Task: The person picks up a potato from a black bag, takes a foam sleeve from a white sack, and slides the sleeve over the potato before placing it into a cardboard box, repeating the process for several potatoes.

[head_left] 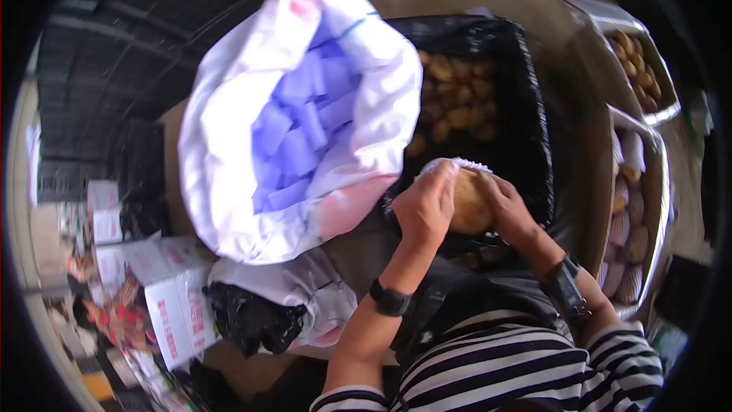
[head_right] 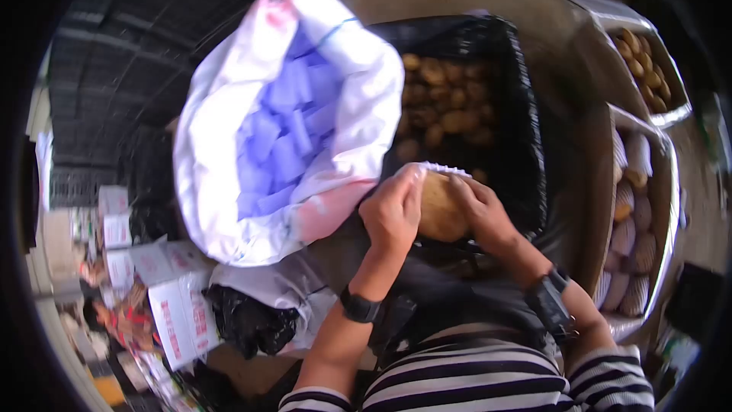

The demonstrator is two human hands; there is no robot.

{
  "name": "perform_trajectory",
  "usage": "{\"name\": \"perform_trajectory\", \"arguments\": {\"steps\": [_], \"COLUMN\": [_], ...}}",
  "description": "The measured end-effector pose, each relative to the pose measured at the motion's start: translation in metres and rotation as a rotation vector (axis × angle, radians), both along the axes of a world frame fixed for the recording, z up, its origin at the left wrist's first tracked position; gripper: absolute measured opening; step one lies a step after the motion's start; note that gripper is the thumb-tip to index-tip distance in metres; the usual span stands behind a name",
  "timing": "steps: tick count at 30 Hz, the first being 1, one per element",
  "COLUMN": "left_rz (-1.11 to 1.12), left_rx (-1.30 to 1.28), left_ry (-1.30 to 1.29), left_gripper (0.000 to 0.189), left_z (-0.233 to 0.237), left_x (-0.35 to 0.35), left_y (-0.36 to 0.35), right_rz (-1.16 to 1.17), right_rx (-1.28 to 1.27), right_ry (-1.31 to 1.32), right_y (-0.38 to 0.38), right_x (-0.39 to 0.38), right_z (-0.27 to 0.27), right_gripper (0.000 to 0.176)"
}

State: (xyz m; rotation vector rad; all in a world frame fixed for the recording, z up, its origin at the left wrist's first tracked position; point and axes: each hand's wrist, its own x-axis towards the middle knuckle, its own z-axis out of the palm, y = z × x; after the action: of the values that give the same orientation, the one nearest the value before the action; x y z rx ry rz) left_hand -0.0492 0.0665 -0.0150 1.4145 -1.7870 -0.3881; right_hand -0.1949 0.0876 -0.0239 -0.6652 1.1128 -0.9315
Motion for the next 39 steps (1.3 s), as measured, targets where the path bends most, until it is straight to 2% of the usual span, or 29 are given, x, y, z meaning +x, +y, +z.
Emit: {"name": "perform_trajectory", "arguments": {"steps": [1,3,4,5,6,7,8,9,11,12,13,15,17,19,20,21,23,25,26,27,30,31,33,34,35,36,37,38,39], "left_rz": [-0.141,-0.431,-0.432,-0.285,-0.179,-0.066,0.047,0.054,0.077,0.079,0.069,0.040,0.044,0.101,0.168,0.238,0.264,0.302,0.230,0.212,0.082,0.061,0.056,0.032,0.007,-0.003,-0.015,-0.013,-0.013], "left_rx": [-0.120,-0.130,-0.184,-0.389,-0.260,-0.132,-0.012,0.040,0.258,0.334,0.386,0.478,0.600,0.619,0.473,0.328,0.101,0.146,0.153,0.004,-0.179,-0.201,-0.152,-0.182,-0.207,-0.229,-0.210,-0.201,-0.181], "left_ry": [-0.161,-0.379,-0.394,-0.528,-0.473,-0.416,-0.360,-0.743,-0.958,-0.956,-0.942,-0.898,-0.818,-0.779,-0.801,-0.819,-0.747,-0.503,-0.279,-0.339,-0.144,-0.081,-0.005,-0.024,-0.045,-0.045,-0.035,-0.012,0.007], "left_gripper": [0.018,0.019,0.018,0.033,0.032,0.032,0.031,0.035,0.035,0.035,0.036,0.036,0.037,0.038,0.042,0.047,0.043,0.041,0.037,0.034,0.032,0.032,0.031,0.029,0.029,0.025,0.024,0.023,0.022], "left_z": [0.004,0.020,0.019,0.024,0.001,-0.021,-0.042,-0.059,-0.089,-0.097,-0.101,-0.105,-0.101,-0.085,-0.068,-0.050,-0.032,-0.007,-0.003,0.006,0.007,0.007,-0.003,-0.008,-0.015,-0.025,-0.035,-0.041,-0.043], "left_x": [-0.008,-0.020,-0.008,0.007,0.065,0.123,0.182,0.245,0.322,0.337,0.340,0.338,0.339,0.324,0.299,0.273,0.245,0.203,0.192,0.168,0.120,0.104,0.078,0.068,0.060,0.053,0.051,0.050,0.051], "left_y": [0.009,0.030,0.033,0.017,-0.014,-0.044,-0.072,-0.089,-0.079,-0.070,-0.066,-0.070,-0.088,-0.098,-0.092,-0.087,-0.090,-0.089,-0.089,-0.082,-0.085,-0.087,-0.093,-0.097,-0.102,-0.107,-0.110,-0.113,-0.114], "right_rz": [-0.090,0.221,0.030,-0.157,-0.423,-0.523,-0.592,-0.620,-0.877,-0.865,-0.974,-1.088,-0.940,-0.712,-0.504,-0.254,-0.066,0.097,0.345,0.170,-0.438,-0.220,-0.133,-0.046,0.010,0.059,0.032,-0.034,-0.042], "right_rx": [0.189,-0.233,-0.383,-0.158,0.042,0.153,0.018,-0.112,0.075,0.124,0.099,0.005,0.140,0.109,-0.005,0.116,0.006,-0.026,0.294,-0.157,-0.124,-0.602,-0.543,-0.633,-0.388,-0.328,-0.461,-0.398,-0.296], "right_ry": [-0.133,0.713,0.461,0.086,-0.278,-0.531,-0.362,-0.204,-0.123,0.123,0.016,0.339,0.804,0.977,1.032,1.459,1.558,1.457,1.448,1.612,1.156,1.518,1.250,1.152,0.992,0.987,1.110,1.115,1.185], "right_y": [-0.001,0.002,0.011,0.014,0.019,0.029,0.051,0.072,0.122,0.144,0.158,0.197,0.236,0.234,0.243,0.234,0.211,0.215,0.185,0.188,0.107,0.070,0.003,-0.037,-0.072,-0.106,-0.141,-0.179,-0.209], "right_x": [0.002,-0.006,-0.015,-0.027,-0.040,-0.064,-0.097,-0.129,-0.190,-0.209,-0.222,-0.242,-0.266,-0.250,-0.252,-0.240,-0.237,-0.257,-0.250,-0.261,-0.253,-0.225,-0.182,-0.161,-0.135,-0.119,-0.110,-0.108,-0.102], "right_z": [-0.009,-0.022,-0.029,-0.023,-0.016,0.001,0.007,0.014,0.031,0.055,0.071,0.052,0.011,-0.017,-0.066,-0.073,-0.065,-0.077,-0.025,-0.028,0.025,0.044,0.040,0.025,0.008,-0.026,-0.082,-0.136,-0.156], "right_gripper": [0.034,0.023,0.019,0.019,0.019,0.019,0.021,0.025,0.030,0.033,0.037,0.038,0.038,0.039,0.043,0.047,0.042,0.022,0.024,0.025,0.013,0.013,0.016,0.019,0.027,0.043,0.052,0.055,0.056]}}
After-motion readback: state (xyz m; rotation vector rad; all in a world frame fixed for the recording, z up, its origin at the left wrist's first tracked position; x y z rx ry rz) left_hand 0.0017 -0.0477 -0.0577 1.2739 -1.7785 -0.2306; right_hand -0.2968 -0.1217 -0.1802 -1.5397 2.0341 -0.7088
